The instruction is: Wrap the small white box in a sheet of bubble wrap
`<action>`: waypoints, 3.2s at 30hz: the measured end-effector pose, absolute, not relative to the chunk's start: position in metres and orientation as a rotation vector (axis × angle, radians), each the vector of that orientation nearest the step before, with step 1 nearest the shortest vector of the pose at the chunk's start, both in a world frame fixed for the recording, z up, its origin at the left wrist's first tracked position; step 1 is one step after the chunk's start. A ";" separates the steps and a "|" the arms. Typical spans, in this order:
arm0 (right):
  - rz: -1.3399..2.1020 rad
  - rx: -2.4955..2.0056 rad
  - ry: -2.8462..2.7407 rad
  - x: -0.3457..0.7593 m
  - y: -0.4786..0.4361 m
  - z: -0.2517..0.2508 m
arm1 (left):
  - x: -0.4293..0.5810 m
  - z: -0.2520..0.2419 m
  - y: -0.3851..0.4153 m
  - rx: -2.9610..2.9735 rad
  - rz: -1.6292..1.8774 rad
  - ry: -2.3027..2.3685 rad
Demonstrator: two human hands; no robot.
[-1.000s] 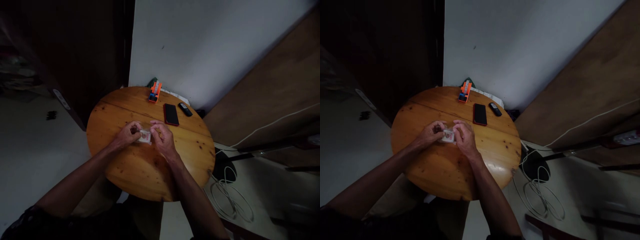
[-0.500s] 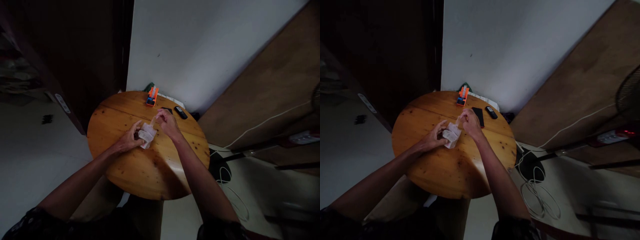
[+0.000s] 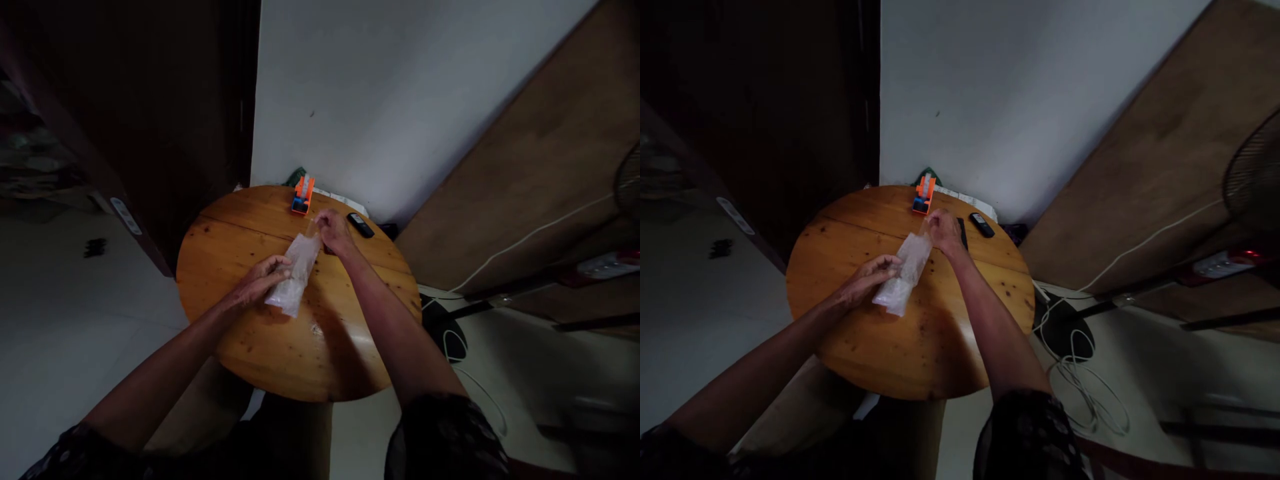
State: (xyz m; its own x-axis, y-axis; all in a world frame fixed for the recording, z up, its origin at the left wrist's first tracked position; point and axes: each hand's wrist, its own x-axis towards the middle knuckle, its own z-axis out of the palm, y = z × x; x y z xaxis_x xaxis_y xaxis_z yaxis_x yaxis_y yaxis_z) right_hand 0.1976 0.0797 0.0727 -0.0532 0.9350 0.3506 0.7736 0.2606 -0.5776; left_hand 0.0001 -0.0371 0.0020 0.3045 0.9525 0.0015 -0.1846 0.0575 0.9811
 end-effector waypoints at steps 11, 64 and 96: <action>0.352 -1.751 -1.955 0.178 -0.035 0.059 | 0.000 0.007 -0.033 0.982 1.123 0.757; 0.307 -2.116 -1.811 0.211 -0.014 0.032 | -0.023 0.035 -0.074 2.607 0.780 1.137; 0.195 -2.261 -1.854 0.215 -0.015 0.031 | -0.006 0.013 -0.083 2.286 0.305 1.606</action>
State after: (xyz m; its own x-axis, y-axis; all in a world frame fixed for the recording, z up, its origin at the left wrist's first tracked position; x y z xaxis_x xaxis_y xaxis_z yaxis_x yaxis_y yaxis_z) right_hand 0.2154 -0.0149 0.0309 0.1994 0.9794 0.0314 0.9515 -0.1858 -0.2451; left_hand -0.0061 -0.0833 0.0129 0.3416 0.9398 -0.0140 0.8692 -0.3102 0.3851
